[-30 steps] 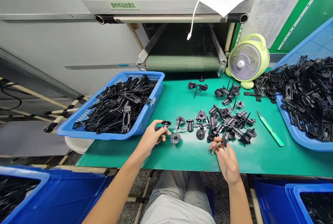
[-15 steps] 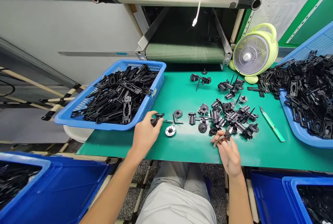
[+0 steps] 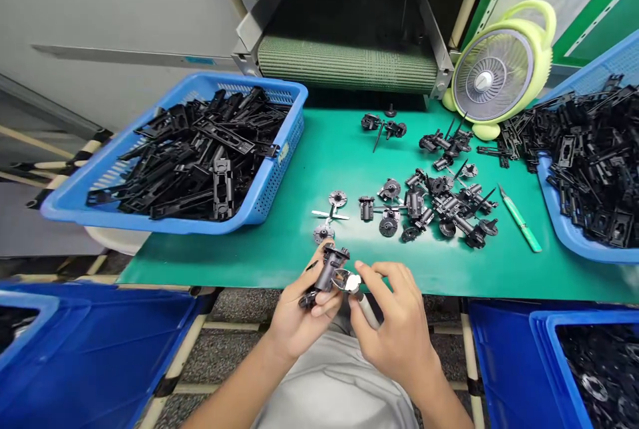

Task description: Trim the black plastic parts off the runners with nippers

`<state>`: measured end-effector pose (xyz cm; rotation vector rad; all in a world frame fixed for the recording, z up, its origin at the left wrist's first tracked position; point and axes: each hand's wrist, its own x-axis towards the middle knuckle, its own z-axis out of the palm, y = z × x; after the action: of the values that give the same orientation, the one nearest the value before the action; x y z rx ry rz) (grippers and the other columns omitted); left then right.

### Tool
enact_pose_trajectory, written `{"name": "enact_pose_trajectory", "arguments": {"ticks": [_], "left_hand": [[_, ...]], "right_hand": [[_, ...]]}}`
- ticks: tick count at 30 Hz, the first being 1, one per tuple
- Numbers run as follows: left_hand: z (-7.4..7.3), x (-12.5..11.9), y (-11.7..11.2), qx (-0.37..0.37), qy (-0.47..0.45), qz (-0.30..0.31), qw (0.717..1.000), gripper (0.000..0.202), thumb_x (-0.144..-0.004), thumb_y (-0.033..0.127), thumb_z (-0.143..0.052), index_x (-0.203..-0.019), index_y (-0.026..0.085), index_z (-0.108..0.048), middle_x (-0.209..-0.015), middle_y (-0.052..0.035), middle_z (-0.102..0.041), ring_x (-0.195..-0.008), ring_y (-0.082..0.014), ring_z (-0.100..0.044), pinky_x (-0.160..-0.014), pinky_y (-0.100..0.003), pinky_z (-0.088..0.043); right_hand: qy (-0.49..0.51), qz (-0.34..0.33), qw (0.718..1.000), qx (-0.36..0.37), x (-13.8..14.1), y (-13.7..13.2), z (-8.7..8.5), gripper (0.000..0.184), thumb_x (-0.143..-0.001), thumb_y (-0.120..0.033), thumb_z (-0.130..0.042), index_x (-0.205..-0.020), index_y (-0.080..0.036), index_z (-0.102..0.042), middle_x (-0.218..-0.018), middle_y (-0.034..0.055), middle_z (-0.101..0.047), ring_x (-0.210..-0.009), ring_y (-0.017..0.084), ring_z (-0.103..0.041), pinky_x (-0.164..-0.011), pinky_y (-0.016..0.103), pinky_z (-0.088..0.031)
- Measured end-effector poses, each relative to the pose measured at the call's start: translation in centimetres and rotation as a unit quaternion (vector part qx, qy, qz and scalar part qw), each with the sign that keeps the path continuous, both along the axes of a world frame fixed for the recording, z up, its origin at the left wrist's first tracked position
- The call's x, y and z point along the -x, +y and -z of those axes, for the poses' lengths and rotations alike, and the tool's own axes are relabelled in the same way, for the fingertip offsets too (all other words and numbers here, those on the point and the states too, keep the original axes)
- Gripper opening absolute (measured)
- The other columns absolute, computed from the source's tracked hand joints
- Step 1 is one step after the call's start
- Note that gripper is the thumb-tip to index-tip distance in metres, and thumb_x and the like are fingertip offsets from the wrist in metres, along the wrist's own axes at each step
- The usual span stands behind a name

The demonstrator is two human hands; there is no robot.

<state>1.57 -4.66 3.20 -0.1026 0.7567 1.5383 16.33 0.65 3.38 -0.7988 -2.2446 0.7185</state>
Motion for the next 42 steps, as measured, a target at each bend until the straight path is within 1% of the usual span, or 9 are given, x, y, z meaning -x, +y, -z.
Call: {"name": "enact_pose_trajectory", "arguments": {"ticks": [6,10,17,20,29,34,37,40,42], "left_hand": [[0.3,-0.2,-0.1,-0.062,-0.028,0.047,0.997,0.043,-0.074,0.028,-0.072,-0.113,0.022,-0.058,-0.055,0.0067,-0.048,-0.036,-0.0011,-0.036,-0.035,-0.011,-0.026],[0.6,-0.3,-0.3,-0.07,-0.048,0.048,0.995,0.033,-0.073,0.027,-0.073,-0.103,0.021,-0.061,-0.055,0.0059,-0.051,-0.035,-0.0009,-0.036,-0.035,-0.012,-0.027],[0.6,-0.4,-0.5,-0.079,-0.067,0.051,0.993,0.035,-0.071,0.028,-0.076,-0.102,0.02,-0.062,-0.06,0.0033,-0.058,-0.035,-0.0004,-0.035,-0.035,-0.012,-0.024],[0.6,-0.3,-0.3,-0.077,-0.049,0.049,0.995,0.035,-0.07,0.028,-0.077,-0.1,0.019,-0.061,-0.057,0.0053,-0.054,-0.035,-0.0007,-0.034,-0.035,-0.012,-0.025],[0.4,0.0,-0.4,-0.088,0.01,0.046,0.995,0.033,-0.072,0.029,-0.077,-0.099,0.02,-0.06,-0.065,0.0055,-0.054,-0.036,-0.0006,-0.04,-0.035,-0.014,-0.029],[0.0,-0.3,-0.2,-0.092,-0.007,0.045,0.995,0.032,-0.072,0.027,-0.079,-0.099,0.02,-0.063,-0.067,0.005,-0.056,-0.038,-0.0009,-0.044,-0.037,-0.013,-0.03],[0.1,-0.3,0.3,-0.067,-0.011,0.04,0.997,0.037,-0.07,0.03,-0.081,-0.1,0.019,-0.062,-0.069,0.0041,-0.056,-0.04,-0.0003,-0.043,-0.038,-0.013,-0.028],[0.9,0.2,1.6,-0.022,0.074,0.04,0.996,0.04,-0.069,0.032,-0.08,-0.101,0.018,-0.061,-0.068,0.004,-0.054,-0.044,-0.0019,-0.045,-0.041,-0.014,-0.03],[1.7,0.9,3.0,0.012,0.204,0.046,0.978,0.038,-0.071,0.032,-0.076,-0.102,0.017,-0.061,-0.067,0.0044,-0.051,-0.047,-0.0052,-0.049,-0.043,-0.017,-0.033]], "right_hand": [[-0.037,0.014,0.998,-0.04,-1.0,-0.5,-0.8,0.049,-0.087,-0.016,-0.056,-0.135,-0.024,-0.049,-0.102,0.0107,-0.06,-0.09,0.024,-0.058,-0.073,0.04,-0.05],[-0.046,0.002,0.998,-0.046,-1.1,-0.9,-1.0,0.052,-0.087,-0.015,-0.057,-0.137,-0.024,-0.047,-0.102,0.0112,-0.059,-0.09,0.024,-0.057,-0.072,0.04,-0.049],[-0.07,0.029,0.995,-0.067,-1.3,-1.6,-1.3,0.055,-0.087,-0.016,-0.058,-0.14,-0.024,-0.045,-0.099,0.0109,-0.059,-0.088,0.025,-0.057,-0.072,0.04,-0.048],[-0.086,0.036,0.993,-0.074,-1.3,-1.8,-1.7,0.054,-0.087,-0.017,-0.057,-0.139,-0.023,-0.045,-0.099,0.0107,-0.06,-0.087,0.025,-0.057,-0.073,0.04,-0.047],[-0.149,0.046,0.983,-0.099,-1.8,-2.0,-2.5,0.045,-0.091,-0.021,-0.053,-0.135,-0.018,-0.048,-0.095,0.0106,-0.06,-0.082,0.023,-0.055,-0.072,0.038,-0.045],[-0.186,0.033,0.973,-0.134,-2.2,-1.4,-3.1,0.038,-0.092,-0.018,-0.052,-0.131,-0.015,-0.051,-0.092,0.0091,-0.061,-0.08,0.023,-0.053,-0.071,0.037,-0.042],[-0.208,0.033,0.966,-0.152,-2.2,-0.5,-2.8,0.036,-0.094,-0.018,-0.05,-0.129,-0.015,-0.054,-0.084,0.0072,-0.061,-0.073,0.022,-0.051,-0.068,0.036,-0.039],[-0.227,0.043,0.961,-0.152,-2.0,1.2,-1.1,0.031,-0.094,-0.018,-0.049,-0.123,-0.016,-0.06,-0.079,0.0059,-0.061,-0.07,0.021,-0.05,-0.065,0.035,-0.037],[-0.211,0.063,0.967,-0.125,-1.9,2.5,0.5,0.028,-0.094,-0.02,-0.05,-0.118,-0.017,-0.063,-0.081,0.0059,-0.063,-0.071,0.021,-0.053,-0.065,0.033,-0.039]]}}
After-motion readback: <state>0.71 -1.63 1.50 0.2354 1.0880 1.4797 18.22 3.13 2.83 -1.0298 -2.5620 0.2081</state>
